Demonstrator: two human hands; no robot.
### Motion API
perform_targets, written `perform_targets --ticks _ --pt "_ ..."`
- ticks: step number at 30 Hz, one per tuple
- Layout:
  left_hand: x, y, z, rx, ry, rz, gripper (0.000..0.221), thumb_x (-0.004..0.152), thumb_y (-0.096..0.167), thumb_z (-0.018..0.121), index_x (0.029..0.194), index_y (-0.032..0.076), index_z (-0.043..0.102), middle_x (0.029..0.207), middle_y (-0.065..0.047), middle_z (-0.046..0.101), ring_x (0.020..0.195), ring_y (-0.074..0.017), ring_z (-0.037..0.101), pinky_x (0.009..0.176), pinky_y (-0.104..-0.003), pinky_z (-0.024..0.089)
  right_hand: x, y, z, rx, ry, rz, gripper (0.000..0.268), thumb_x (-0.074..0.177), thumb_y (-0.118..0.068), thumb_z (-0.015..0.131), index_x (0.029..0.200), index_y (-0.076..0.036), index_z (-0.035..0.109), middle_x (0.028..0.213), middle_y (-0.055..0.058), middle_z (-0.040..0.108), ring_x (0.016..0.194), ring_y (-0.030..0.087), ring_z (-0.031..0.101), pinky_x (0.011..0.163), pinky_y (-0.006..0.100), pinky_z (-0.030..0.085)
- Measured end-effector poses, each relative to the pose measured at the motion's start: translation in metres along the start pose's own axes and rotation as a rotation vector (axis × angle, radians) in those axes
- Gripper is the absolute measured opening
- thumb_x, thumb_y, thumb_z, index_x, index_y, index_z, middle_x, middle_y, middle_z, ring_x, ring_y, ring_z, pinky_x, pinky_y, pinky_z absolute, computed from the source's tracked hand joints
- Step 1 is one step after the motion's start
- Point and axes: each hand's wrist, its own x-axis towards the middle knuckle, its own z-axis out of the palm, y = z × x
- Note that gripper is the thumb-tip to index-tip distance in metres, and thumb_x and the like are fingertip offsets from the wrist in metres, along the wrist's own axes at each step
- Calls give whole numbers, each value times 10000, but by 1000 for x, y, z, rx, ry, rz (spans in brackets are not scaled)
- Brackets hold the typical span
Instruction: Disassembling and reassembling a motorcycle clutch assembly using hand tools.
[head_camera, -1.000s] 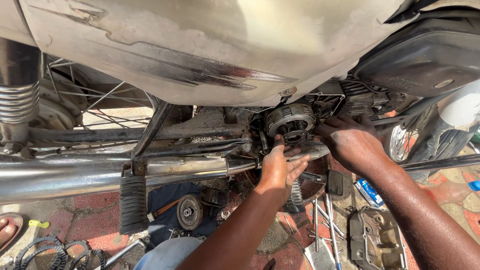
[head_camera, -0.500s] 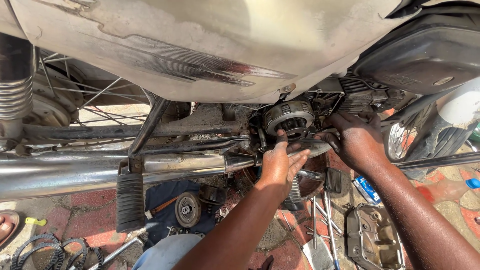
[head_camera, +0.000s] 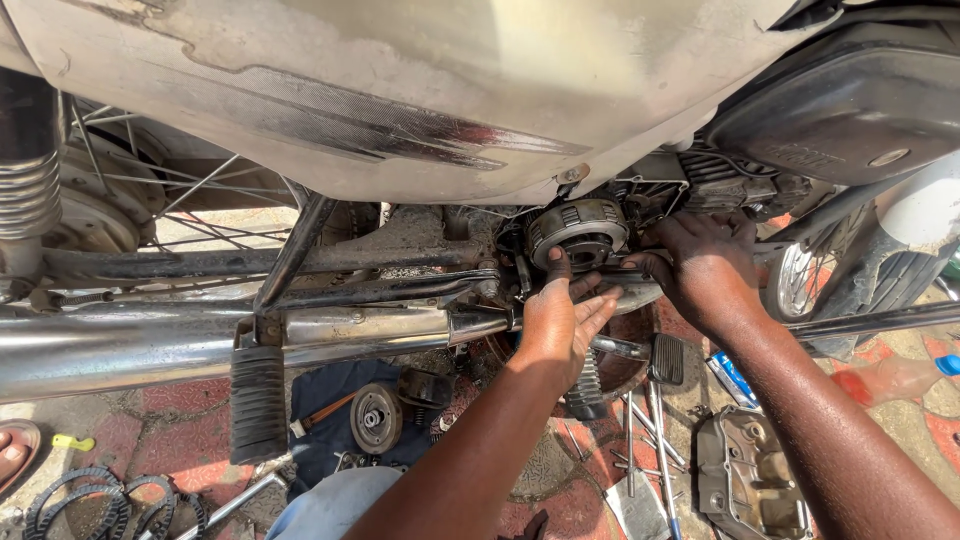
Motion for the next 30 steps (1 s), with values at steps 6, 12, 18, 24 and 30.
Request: perform_targets --ticks 6,12,18,24,30 --pt "12 -3 -4 51 -41 -51 814 989 589 450 1487 -43 324 1390 -260 520 1279 -404 613 1030 -408 557 -5 17 14 135 -7 9 304 918 -422 723 1055 -150 718 1024 38 703 1047 279 646 1036 523 381" --pt "16 1 -5 -84 -40 -76 701 998 516 492 1459 2 376 1385 -250 539 1273 -401 609 1094 -446 524 -24 44 25 112 59 -9 184 954 -280 703 1101 -176 742 993 23 727 1070 247 670 1209 582 284" --pt "39 -6 -16 -129 -86 -121 358 1070 366 413 1260 131 605 1362 -240 573 1267 -414 620 1039 -448 545 -27 50 20 132 58 55 209 978 -295 690 1149 -187 741 1036 21 737 1127 244 651 1237 590 240" --pt "13 26 -15 142 -92 -193 321 1035 421 437 1229 211 582 1231 -233 629 1092 -390 648 842 -407 605 -62 13 -15 -262 265 -48 558 835 -387 703 1347 -167 679 1362 108 676 1279 369 605 1123 631 144" --pt "-41 44 0 355 7 -117 438 1012 305 510 1323 -1 470 1216 -254 675 1025 -354 743 869 -401 646 -207 -76 14 418 631 649 139 1074 -88 631 1184 -4 635 1099 163 625 1002 275 614 888 414 517"
